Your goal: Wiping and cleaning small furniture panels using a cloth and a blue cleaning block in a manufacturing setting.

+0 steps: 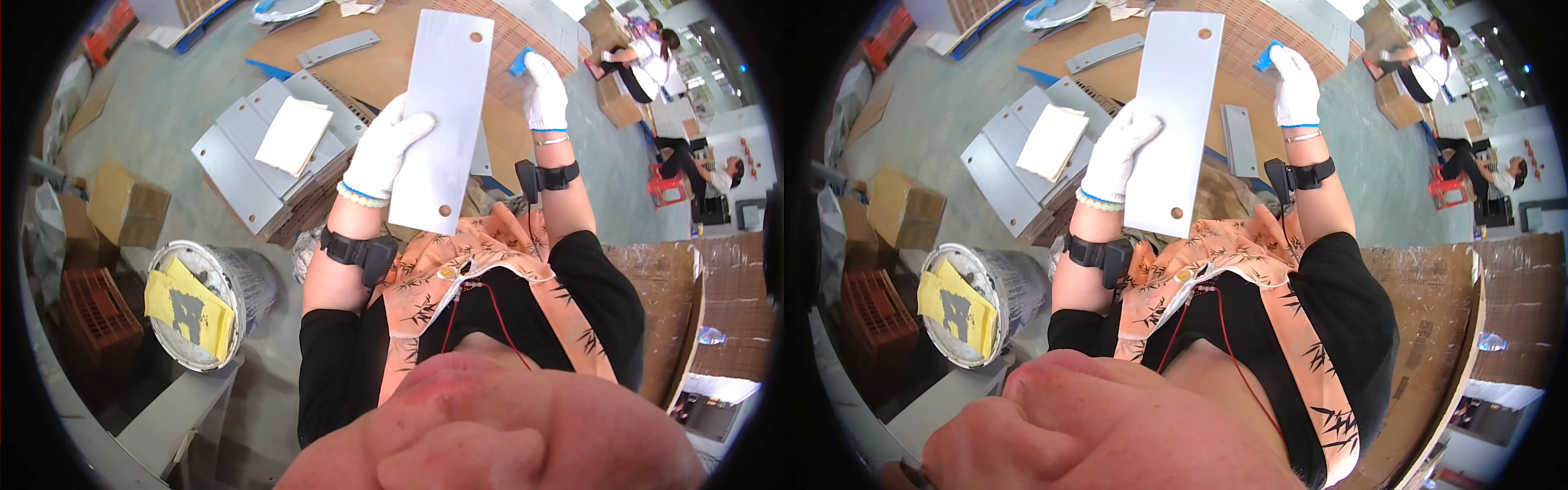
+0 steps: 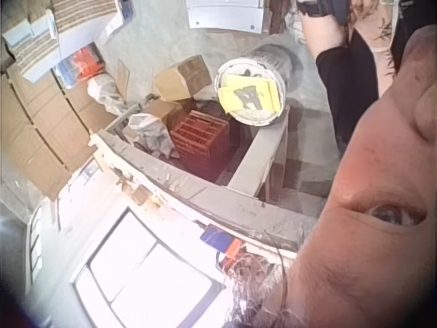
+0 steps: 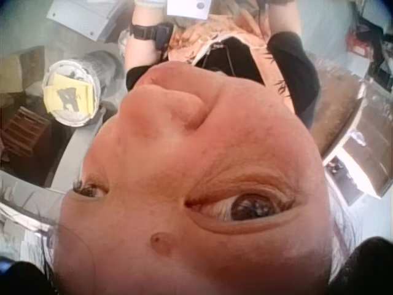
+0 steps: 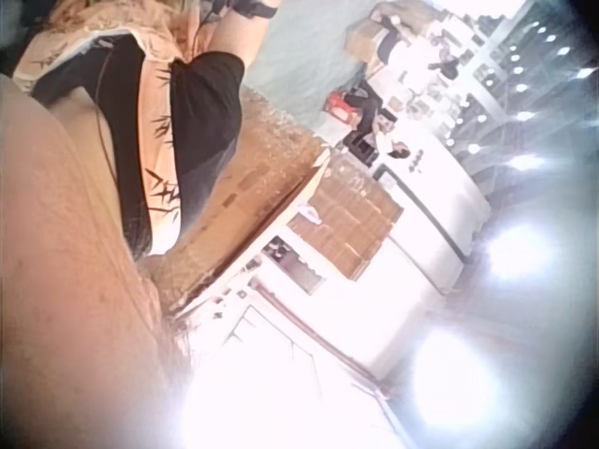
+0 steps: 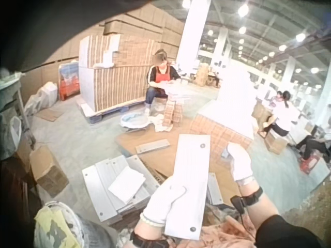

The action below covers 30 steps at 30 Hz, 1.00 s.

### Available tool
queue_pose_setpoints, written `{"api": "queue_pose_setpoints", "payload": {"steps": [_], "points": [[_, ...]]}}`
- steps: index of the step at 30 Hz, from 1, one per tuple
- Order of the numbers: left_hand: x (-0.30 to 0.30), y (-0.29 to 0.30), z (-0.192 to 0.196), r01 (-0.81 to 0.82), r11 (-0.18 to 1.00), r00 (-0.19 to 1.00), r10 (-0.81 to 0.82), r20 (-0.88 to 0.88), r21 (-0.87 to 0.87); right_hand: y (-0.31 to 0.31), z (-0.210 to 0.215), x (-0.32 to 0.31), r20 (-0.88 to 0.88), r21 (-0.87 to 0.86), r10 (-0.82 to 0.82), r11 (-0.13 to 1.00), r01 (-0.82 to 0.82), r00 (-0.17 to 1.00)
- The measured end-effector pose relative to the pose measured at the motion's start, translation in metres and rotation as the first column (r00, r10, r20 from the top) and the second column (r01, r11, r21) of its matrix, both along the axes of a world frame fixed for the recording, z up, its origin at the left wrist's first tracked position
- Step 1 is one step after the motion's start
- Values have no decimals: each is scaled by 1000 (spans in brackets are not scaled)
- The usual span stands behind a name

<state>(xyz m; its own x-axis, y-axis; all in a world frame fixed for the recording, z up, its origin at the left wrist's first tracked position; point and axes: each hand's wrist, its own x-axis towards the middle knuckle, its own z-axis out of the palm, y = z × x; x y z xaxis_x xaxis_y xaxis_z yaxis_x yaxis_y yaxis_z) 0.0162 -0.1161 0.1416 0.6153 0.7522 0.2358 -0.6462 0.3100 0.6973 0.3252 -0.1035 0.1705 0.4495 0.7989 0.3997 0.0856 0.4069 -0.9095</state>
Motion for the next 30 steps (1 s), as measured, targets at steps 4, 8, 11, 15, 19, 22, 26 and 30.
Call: {"api": "queue_pose_setpoints", "payload": {"steps": [4,8,11,15,19,22,26,30], "points": [[28,-1,-8,86,996,993,-89,-84,-36,-29,-2,21,-219,-8,77,997,-80,973],[56,0,7,118,993,972,-115,-203,3,-46,-12,43,-307,-7,45,999,-49,951],[83,6,20,149,986,942,-116,-316,81,-52,-22,63,-325,52,-49,996,70,944],[120,14,-2,219,972,912,-171,-374,88,-59,-41,101,-376,101,-129,979,179,918],[150,24,-21,340,940,839,-312,-446,-18,-70,-54,141,-372,157,-64,979,131,926],[165,28,-32,402,911,790,-398,-467,-96,-76,-50,135,-514,179,-6,977,115,858],[172,30,-42,422,896,745,-429,-510,-138,-75,-67,137,-482,28,-155,981,193,862],[168,33,-52,384,909,717,-405,-567,-164,-81,-69,138,-463,-42,-208,976,213,861]]}}
